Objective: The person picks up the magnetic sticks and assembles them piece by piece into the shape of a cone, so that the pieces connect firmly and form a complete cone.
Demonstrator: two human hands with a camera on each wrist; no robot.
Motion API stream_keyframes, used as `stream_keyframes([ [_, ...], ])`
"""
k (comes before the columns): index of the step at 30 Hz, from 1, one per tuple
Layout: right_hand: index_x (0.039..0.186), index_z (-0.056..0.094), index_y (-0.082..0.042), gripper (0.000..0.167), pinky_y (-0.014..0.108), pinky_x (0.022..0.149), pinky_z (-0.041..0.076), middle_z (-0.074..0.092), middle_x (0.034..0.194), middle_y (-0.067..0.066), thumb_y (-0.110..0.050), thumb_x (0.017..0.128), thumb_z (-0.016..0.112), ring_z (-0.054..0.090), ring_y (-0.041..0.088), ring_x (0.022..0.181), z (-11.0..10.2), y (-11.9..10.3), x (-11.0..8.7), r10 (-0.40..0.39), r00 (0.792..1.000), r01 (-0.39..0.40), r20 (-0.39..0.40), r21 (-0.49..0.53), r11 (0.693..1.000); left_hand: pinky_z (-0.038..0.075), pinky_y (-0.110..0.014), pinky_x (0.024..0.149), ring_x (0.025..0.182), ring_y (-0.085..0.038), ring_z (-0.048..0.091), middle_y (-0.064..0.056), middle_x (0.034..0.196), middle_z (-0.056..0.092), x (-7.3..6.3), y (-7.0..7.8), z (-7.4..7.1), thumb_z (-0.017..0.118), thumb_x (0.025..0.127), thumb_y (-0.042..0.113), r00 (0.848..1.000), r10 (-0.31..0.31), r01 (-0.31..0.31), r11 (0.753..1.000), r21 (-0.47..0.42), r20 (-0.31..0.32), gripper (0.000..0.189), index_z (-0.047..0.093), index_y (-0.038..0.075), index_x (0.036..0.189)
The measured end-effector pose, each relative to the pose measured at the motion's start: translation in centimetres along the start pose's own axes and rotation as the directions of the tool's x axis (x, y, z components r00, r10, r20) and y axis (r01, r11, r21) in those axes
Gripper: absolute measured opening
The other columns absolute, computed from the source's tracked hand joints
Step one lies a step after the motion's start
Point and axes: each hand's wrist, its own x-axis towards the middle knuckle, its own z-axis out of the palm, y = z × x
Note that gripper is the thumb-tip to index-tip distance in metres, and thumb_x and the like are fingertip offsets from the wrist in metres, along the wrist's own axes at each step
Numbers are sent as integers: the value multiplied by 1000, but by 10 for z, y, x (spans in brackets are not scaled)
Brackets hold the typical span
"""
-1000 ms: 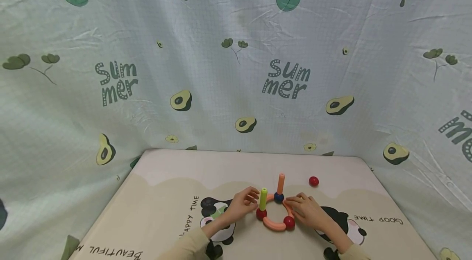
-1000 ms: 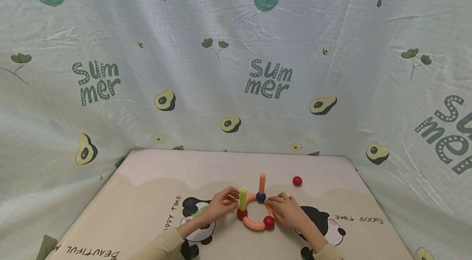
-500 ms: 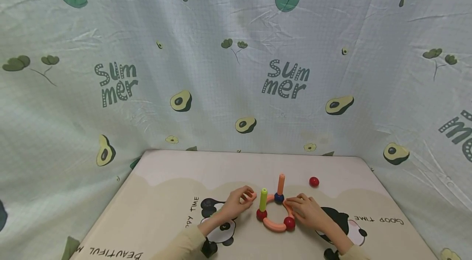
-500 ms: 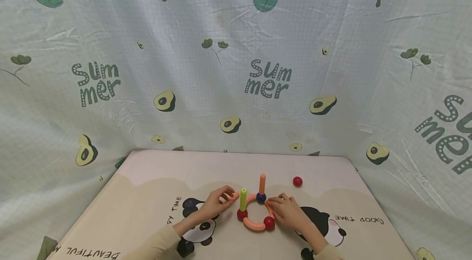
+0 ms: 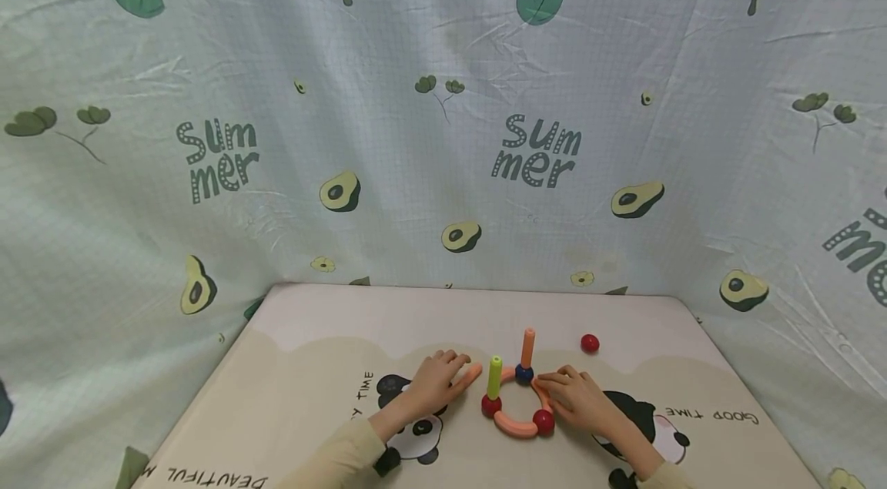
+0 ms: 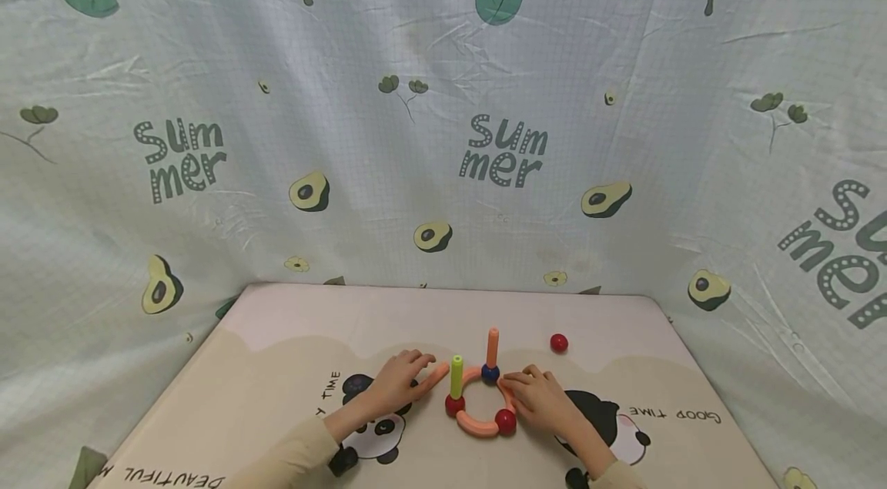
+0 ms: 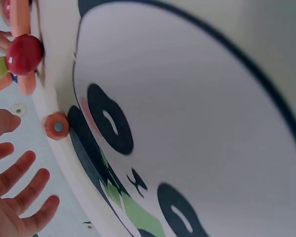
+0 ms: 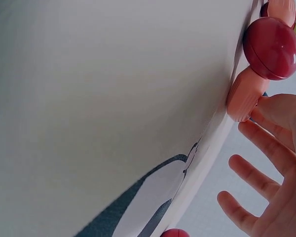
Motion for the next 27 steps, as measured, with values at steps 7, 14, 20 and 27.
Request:
stream_keyframes([
  [7,114,60,-17,32,39,73,40,62,112,-1,-24,83,60,49,17,96,0,0,1,-8,1000,8,-6,-14,1000,38,-30,66,81,-16,52,0,90,59,2,-2,3,56,86,29,997,74,-78,963,260,23,24,56,17,107],
  [14,113,61,-19,31,39,73,40,62,110,-1,-24,82,61,49,17,96,1,3,1,-4,1000,4,-20,1,1000,36,-29,63,76,-15,51,2,84,57,5,-6,7,57,84,34,991,130,-131,904,406,29,21,57,20,100],
  [20,113,60,-20,31,40,74,39,61,111,-1,-24,82,61,48,18,96,1,4,2,8,1000,-8,-5,16,1000,38,-31,63,77,-16,51,2,83,56,7,-8,10,57,84,36,987,161,-157,880,448,29,23,57,20,101],
  [27,112,60,-18,31,40,74,39,62,110,-1,-24,82,61,48,18,97,1,4,3,12,1000,-12,-5,16,1000,41,-36,64,76,-18,53,0,82,56,9,-13,13,57,82,43,979,205,-179,880,440,-11,31,55,18,101],
])
